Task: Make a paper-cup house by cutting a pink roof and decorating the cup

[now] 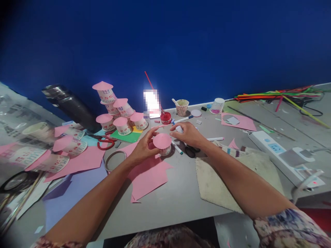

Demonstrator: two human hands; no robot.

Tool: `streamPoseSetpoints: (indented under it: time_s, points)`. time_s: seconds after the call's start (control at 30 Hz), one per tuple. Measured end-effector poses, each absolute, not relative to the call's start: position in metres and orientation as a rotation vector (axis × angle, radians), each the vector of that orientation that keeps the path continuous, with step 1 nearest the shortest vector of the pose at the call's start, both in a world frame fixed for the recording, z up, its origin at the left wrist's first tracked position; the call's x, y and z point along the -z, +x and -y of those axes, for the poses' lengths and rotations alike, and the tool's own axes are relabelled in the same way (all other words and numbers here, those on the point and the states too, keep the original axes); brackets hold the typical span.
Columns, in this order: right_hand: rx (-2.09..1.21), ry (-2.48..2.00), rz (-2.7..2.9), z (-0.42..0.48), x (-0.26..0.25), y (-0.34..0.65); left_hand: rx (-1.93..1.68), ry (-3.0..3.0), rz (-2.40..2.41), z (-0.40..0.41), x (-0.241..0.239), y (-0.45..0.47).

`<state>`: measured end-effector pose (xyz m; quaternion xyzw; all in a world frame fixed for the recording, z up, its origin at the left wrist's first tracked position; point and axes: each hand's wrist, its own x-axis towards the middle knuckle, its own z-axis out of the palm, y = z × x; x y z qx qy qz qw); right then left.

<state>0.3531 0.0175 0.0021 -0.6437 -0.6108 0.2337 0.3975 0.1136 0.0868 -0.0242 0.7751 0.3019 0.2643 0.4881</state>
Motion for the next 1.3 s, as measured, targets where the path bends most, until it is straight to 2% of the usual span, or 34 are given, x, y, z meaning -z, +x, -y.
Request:
streamPoseSetpoints:
  time_s: [0.33, 0.57, 0.73, 1.03, 1.2, 1.3]
  points:
    - [-0.856, -1.575, 1.306, -0.019, -0.001, 0.35, -0.861, 1.381, -0.626, -0.105, 0.011, 0.107]
    - [-1.324, -1.294, 1.123, -0.012, 0.004, 0.321, -0.975, 1.437, -0.587, -0.109, -0.004, 0.098]
    - [-1.437, -1.139, 1.02, -0.004, -0.002, 0.304, -0.997, 1.411, -0.593, -0.105, -0.002, 0.103]
    - [-1.271, -1.173, 0.986, -0.002, -0.003, 0.301, -0.934, 1.166, -0.491, -0.096, -0.003, 0.107]
    - [-0.929, -1.322, 1.065, 0.0, -0.008, 0.306, -0.912, 1.11, -0.594, -0.105, -0.003, 0.099]
    - [-0.606, -1.444, 1.248, 0.003, -0.006, 0.304, -1.006, 1.087, -0.7, -0.112, -0.002, 0.098]
